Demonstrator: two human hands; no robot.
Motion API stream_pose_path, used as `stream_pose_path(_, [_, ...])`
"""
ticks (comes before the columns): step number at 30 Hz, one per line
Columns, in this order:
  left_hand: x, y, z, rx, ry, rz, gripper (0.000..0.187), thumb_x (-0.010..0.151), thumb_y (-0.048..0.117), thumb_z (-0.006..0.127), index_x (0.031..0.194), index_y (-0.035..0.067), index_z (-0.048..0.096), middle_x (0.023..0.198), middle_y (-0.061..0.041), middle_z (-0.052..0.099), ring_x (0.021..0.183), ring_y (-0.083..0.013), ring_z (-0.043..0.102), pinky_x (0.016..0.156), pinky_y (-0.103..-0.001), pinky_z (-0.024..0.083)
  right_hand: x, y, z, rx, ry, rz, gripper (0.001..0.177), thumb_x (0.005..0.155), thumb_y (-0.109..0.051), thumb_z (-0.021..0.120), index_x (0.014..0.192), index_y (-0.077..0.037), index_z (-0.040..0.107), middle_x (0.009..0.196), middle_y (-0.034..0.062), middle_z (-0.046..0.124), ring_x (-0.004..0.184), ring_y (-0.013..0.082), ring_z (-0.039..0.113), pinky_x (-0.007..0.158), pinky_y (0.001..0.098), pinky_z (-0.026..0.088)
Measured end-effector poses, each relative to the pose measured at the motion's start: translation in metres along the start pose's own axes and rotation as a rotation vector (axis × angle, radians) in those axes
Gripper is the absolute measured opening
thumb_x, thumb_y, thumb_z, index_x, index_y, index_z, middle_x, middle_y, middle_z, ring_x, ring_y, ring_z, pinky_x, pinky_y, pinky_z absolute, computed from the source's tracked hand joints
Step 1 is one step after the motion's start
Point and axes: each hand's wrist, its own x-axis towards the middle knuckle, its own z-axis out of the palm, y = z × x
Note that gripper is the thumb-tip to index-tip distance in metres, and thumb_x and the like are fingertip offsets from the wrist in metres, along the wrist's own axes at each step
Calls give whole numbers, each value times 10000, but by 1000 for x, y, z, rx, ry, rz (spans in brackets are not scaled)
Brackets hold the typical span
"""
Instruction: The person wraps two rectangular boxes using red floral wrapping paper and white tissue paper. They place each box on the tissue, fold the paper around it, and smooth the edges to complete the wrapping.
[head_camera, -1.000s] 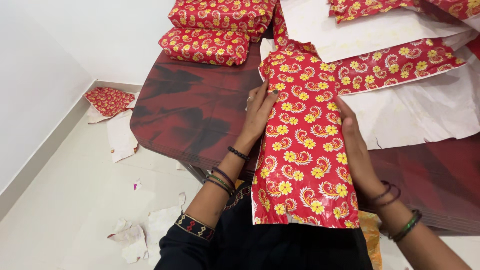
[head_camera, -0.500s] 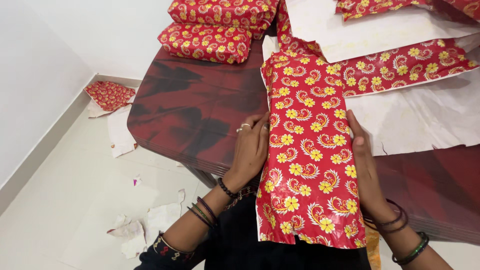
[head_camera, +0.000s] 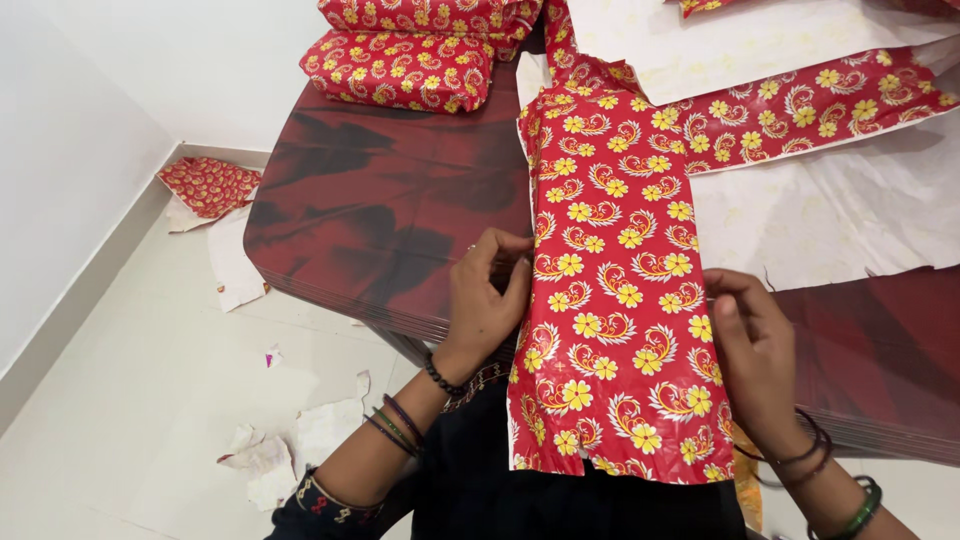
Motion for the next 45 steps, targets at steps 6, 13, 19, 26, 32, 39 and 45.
stream_pose_path(6, [-4,-9,-30,-241,-370,125,599,1026,299,605,1514,-6,439,1423,-195,636,1320,-266,644,1116,-382,530,-6,-14,-3,154,-157,-2,531,1055,-206,474,1501,78,430,1474,189,551,1345,202,544,1094,351,446])
stream_pose_path(13, [5,-19,-40,-113,-624,161,1111,891,384,805,1692,43,114,1756,-209,239,1626,-315,295,1323,-452,292,-1,-19,-4,270,-166,112,606,1045,-226,387,1576,66,356,1600,211,451,1464,256,448,1191,372,351])
stream_pose_path(19, [8,-22,-39,-132,-609,46,1227,780,296,881,1693,74,92,1756,-187,230,1617,-304,297,1318,-443,302,5,-13,-11,244,-277,153,771,827,75,503,1576,43,323,1632,193,393,1519,287,381,1196,424,345])
stream_pose_path(26, [6,-21,-33,37,-509,164,1165,795,215,895,1668,64,138,1727,-204,280,1598,-342,330,1300,-430,316,9,-10,-21,76,-375,179,911,769,130,626,1596,-48,286,1666,147,343,1496,268,397,1135,419,417])
stream_pose_path(32, [0,-13,-21,143,-384,145,1104,780,261,877,1634,41,212,1682,-215,375,1549,-339,423,1264,-410,379,1,-2,6,-237,-201,-107,778,835,18,728,1521,9,362,1523,175,518,1424,225,513,1165,381,465])
stream_pose_path(39, [-10,3,-4,343,-262,164,1184,745,329,887,1619,33,146,1603,-255,423,1370,-406,551,1090,-447,494,-5,-11,26,-379,-48,-162,723,879,-55,789,1477,33,393,1432,175,626,1296,191,616,1051,343,546])
stream_pose_path(45, [-12,2,-2,345,-290,147,1262,725,387,871,1644,23,85,1620,-297,390,1396,-442,531,1116,-465,481,-7,-13,31,-449,-16,-219,728,888,-54,797,1484,21,386,1392,188,650,1258,188,646,1008,336,571])
